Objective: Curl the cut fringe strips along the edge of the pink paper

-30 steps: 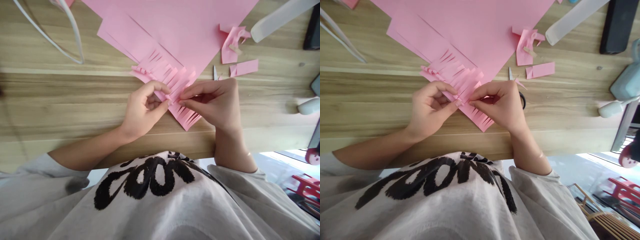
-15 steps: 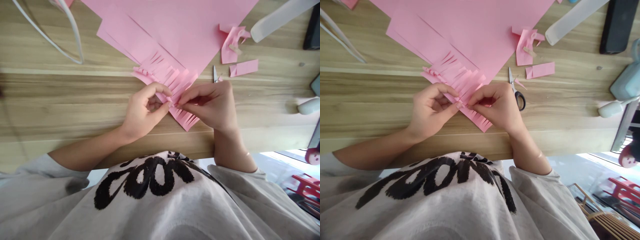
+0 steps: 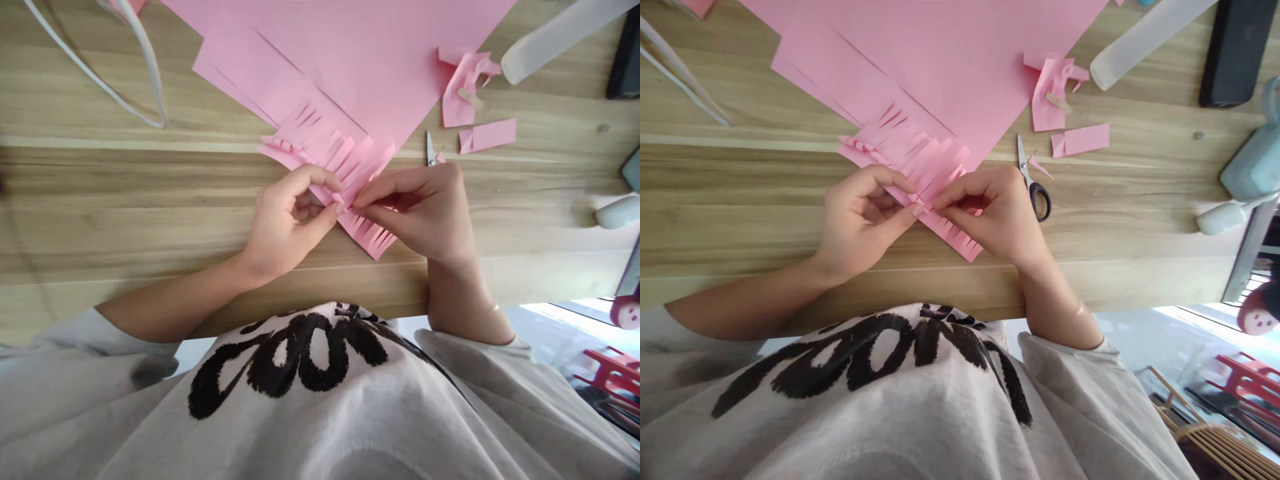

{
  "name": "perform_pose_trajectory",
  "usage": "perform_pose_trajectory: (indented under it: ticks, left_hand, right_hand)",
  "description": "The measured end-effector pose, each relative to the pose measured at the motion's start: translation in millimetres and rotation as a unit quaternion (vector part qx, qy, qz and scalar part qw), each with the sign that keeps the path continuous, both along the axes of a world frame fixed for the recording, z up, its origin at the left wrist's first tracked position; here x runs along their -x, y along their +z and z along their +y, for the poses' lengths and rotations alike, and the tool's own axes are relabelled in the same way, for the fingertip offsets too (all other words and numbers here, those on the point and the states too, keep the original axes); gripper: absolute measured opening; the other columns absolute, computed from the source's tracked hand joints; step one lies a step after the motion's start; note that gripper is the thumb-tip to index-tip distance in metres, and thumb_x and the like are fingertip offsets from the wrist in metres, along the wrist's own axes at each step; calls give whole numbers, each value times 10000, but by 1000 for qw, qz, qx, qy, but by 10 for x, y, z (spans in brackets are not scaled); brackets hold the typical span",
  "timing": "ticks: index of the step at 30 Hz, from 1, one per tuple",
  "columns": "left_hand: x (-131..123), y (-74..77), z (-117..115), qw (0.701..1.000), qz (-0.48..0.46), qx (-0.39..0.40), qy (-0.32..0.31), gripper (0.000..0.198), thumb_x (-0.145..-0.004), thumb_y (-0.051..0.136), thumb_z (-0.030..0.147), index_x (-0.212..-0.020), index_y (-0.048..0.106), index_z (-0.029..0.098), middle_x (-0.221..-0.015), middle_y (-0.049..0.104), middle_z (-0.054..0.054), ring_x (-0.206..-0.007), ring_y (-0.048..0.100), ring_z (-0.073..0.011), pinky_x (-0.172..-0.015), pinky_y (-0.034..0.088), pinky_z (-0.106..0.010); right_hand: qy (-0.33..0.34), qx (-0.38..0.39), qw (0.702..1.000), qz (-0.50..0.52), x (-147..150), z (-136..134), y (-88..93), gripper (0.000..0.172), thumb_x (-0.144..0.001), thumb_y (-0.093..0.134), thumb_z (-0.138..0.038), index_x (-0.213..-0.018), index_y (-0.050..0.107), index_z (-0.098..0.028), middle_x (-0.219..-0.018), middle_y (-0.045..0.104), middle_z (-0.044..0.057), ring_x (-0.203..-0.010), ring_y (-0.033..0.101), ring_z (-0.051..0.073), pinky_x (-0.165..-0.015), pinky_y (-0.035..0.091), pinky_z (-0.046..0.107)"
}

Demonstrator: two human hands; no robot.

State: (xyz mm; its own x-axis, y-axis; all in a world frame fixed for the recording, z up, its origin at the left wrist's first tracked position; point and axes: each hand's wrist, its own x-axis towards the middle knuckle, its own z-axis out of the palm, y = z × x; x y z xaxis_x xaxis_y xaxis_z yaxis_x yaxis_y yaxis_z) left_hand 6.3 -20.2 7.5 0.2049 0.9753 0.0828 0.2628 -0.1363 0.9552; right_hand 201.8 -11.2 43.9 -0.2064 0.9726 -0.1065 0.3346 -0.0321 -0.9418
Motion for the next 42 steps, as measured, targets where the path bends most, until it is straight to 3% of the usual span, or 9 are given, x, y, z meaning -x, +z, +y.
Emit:
perform_pose_trajectory:
  ticks: [8,18,24,35,42]
  left_hand:
    - [-17,-1,-8,999,-38,-10,0,132,-883,729,298,-960,685,200,-872,703,-2,-605,616,-91,-532,535,-216]
    - [1,22,1,1000,3,-8,16,127,-894,716,290,-975,682,199,-900,732,-16,-704,683,-117,-582,581,-222]
    - [-16,5,6,998,-40,-44,15,126,-845,740,162,-957,684,172,-879,740,3,-628,650,-72,-525,539,-161]
    - [-13,-45,13,996,-65,-57,3,142,-823,752,140,-946,689,174,-853,732,18,-578,616,-56,-496,513,-147]
    - [-6,-49,18,996,-65,-67,13,116,-859,730,154,-964,681,165,-908,741,-5,-691,674,-71,-575,553,-149]
  right_hand:
    - [38,1,999,16,16,6,-15,163,-744,788,-51,-747,784,-214,-746,774,-5,-681,698,133,-610,568,264]
    - [30,7,999,24,1,-2,0,145,-755,803,-89,-772,804,-233,-803,795,5,-757,738,146,-666,601,269]
    - [26,3,1000,0,9,-4,-17,157,-764,766,-76,-809,820,-217,-791,810,-6,-725,745,145,-653,599,268]
    - [15,9,999,32,40,-11,-14,141,-714,825,-62,-730,788,-197,-736,790,-1,-684,727,132,-641,617,250]
    - [23,0,999,31,26,-25,-36,98,-756,782,-110,-794,808,-196,-770,797,11,-701,725,127,-622,590,243]
